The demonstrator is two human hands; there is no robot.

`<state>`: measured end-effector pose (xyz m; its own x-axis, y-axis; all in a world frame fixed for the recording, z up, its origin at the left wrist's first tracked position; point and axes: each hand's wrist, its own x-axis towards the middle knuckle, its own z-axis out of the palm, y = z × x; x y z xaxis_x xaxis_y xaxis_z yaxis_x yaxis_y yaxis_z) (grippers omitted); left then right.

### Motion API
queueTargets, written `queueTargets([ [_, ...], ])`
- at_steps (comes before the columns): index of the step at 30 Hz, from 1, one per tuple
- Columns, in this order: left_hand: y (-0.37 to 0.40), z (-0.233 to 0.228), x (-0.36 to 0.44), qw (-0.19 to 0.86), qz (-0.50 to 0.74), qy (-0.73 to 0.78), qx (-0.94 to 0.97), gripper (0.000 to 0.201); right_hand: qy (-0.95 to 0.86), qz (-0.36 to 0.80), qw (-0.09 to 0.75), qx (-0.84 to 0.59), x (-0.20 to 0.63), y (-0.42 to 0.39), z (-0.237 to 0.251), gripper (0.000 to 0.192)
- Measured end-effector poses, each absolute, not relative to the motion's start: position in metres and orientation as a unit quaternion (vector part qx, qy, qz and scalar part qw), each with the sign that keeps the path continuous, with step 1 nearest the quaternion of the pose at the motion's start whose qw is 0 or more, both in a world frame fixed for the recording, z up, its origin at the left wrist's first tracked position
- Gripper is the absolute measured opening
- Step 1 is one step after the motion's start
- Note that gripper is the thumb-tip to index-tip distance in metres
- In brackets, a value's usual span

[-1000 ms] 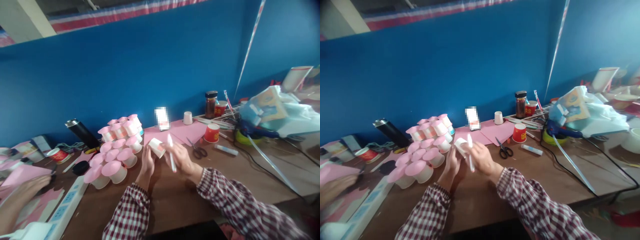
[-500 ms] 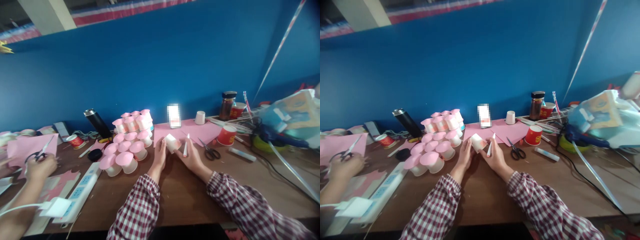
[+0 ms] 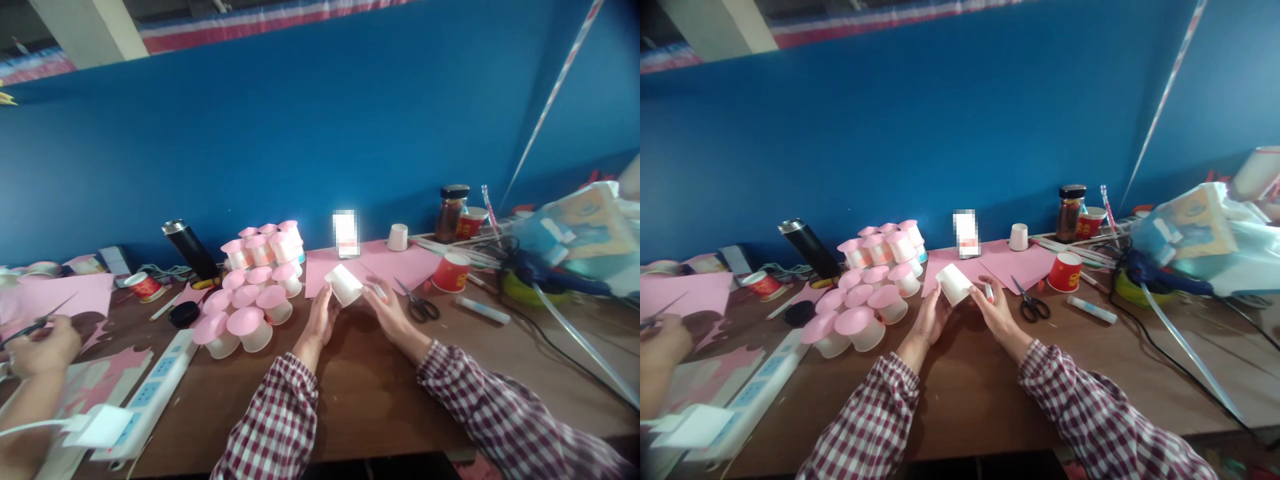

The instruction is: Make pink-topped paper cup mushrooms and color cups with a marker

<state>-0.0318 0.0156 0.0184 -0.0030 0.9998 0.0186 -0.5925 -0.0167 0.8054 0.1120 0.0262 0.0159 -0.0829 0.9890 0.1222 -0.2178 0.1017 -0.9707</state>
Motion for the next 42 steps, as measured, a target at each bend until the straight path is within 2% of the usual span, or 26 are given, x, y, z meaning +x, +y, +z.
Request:
queueTargets([
  [4, 0.014, 0.018, -0.033, 0.637, 0.628, 0.308, 0.325, 0.038, -0.531, 0.534, 0.531, -0.390, 0.113, 0.024, 0.016, 0.047],
  [9, 0.013, 0.018, -0.035, 0.619, 0.633, 0.325, 0.333, 0.038, -0.618, 0.431, 0.518, -0.404, 0.115, 0.018, 0.021, 0.039],
  [15, 0.015, 0.018, -0.034, 0.605, 0.643, 0.342, 0.322, 0.036, -0.673, 0.379, 0.504, -0.386, 0.113, 0.015, 0.023, 0.044],
  [28, 0.011, 0.020, -0.031, 0.671, 0.598, 0.326, 0.294, 0.048, -0.696, 0.363, 0.498, -0.370, 0.110, 0.015, 0.018, 0.042],
  [42, 0.016, 0.016, -0.034, 0.633, 0.631, 0.335, 0.298, 0.043, -0.700, 0.362, 0.507, -0.349, 0.112, 0.016, 0.016, 0.047],
])
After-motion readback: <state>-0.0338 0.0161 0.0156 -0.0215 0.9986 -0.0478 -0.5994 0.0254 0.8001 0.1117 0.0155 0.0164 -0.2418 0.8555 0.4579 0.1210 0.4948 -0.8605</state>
